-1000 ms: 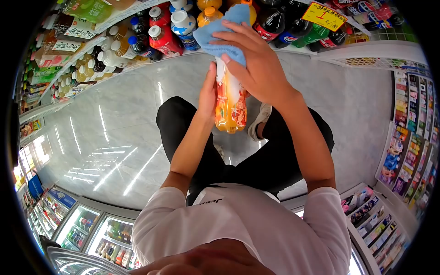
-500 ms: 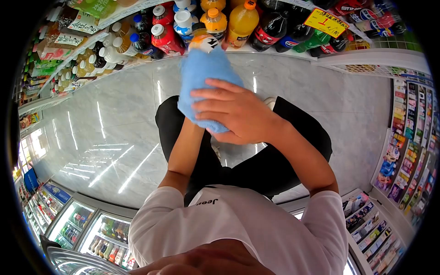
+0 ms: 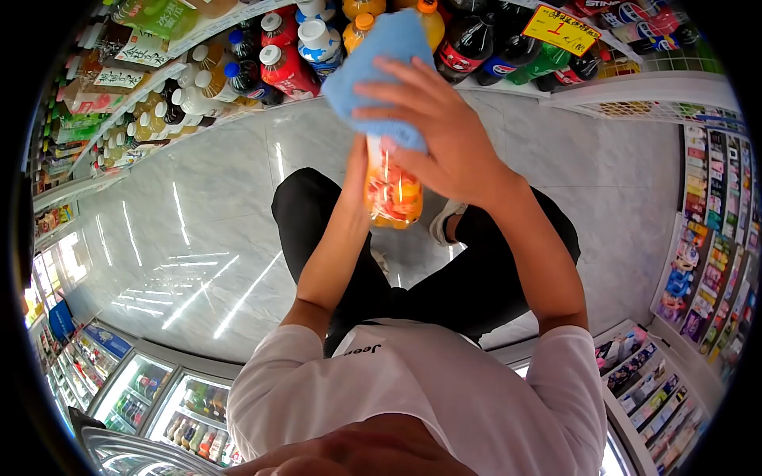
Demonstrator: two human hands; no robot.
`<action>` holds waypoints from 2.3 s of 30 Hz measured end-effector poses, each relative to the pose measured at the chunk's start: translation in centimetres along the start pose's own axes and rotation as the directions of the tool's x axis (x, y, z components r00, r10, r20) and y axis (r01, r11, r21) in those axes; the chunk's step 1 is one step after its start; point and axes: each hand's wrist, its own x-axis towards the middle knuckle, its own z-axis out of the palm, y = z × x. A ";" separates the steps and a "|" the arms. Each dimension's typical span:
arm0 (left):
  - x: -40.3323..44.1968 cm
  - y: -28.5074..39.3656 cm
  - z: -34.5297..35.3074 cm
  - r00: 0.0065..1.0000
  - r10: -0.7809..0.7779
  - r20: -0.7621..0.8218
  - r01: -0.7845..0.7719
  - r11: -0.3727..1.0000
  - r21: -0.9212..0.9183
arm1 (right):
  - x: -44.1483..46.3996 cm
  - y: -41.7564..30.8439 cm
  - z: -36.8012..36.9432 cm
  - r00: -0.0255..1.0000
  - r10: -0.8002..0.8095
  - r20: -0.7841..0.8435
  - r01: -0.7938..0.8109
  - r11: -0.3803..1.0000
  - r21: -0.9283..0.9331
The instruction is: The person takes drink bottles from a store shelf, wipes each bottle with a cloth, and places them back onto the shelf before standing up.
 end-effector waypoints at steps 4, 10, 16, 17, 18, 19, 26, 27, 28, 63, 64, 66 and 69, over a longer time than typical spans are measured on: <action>1.4 0.0 -3.4 0.983 0.139 0.124 -0.164 0.962 0.219 | -0.8 -2.0 0.9 0.966 -0.154 0.207 0.139 0.987 0.086; 1.5 2.2 -1.2 0.961 0.176 0.212 -0.263 0.812 0.521 | -1.7 -2.7 2.0 0.934 -0.209 0.289 0.168 0.973 0.161; -0.9 0.8 1.2 1.000 -0.009 -0.008 0.009 0.999 0.051 | -0.5 -0.9 0.2 1.000 -0.020 0.022 0.023 0.990 -0.139; -0.9 0.7 1.2 0.997 -0.036 0.067 0.034 0.999 0.038 | -0.3 -0.3 -0.1 0.999 0.021 -0.035 -0.026 0.990 -0.138; -0.9 0.7 1.2 0.988 -0.063 0.142 0.060 0.998 0.027 | -0.6 0.5 0.1 0.989 0.085 -0.118 -0.090 0.995 -0.038; -1.0 0.6 1.2 0.972 -0.090 0.217 0.089 0.996 0.018 | -0.8 1.0 0.1 0.986 0.104 -0.131 -0.105 0.994 -0.005; 0.1 -0.2 -0.9 0.997 0.044 0.062 -0.054 0.984 0.168 | -0.6 -0.2 -0.2 0.998 -0.052 0.031 0.051 0.998 0.045; 0.5 -0.1 -1.9 0.995 0.072 0.066 -0.084 0.973 0.215 | -0.8 -0.7 0.1 0.994 -0.083 0.069 0.076 0.992 0.100; 0.7 0.0 -2.9 0.993 0.100 0.070 -0.115 0.959 0.260 | -1.0 -1.1 0.7 0.988 -0.117 0.105 0.100 0.983 0.156; -1.7 5.5 1.6 0.983 0.175 -0.050 -0.174 0.984 0.037 | -2.1 -3.8 2.8 0.953 -0.219 0.209 0.191 0.971 0.146; -1.4 5.1 1.2 0.985 0.169 -0.025 -0.168 0.985 0.042 | -2.0 -3.7 2.7 0.972 -0.167 0.165 0.149 0.982 0.116; -1.3 3.0 -0.1 0.950 0.306 0.065 -0.312 0.910 0.273 | -1.5 -3.4 2.6 0.995 -0.065 0.072 0.061 0.996 0.061; -2.2 2.4 1.1 0.986 0.119 0.113 -0.127 0.990 0.059 | -1.1 -2.1 1.7 0.989 -0.008 -0.144 0.006 1.000 -0.017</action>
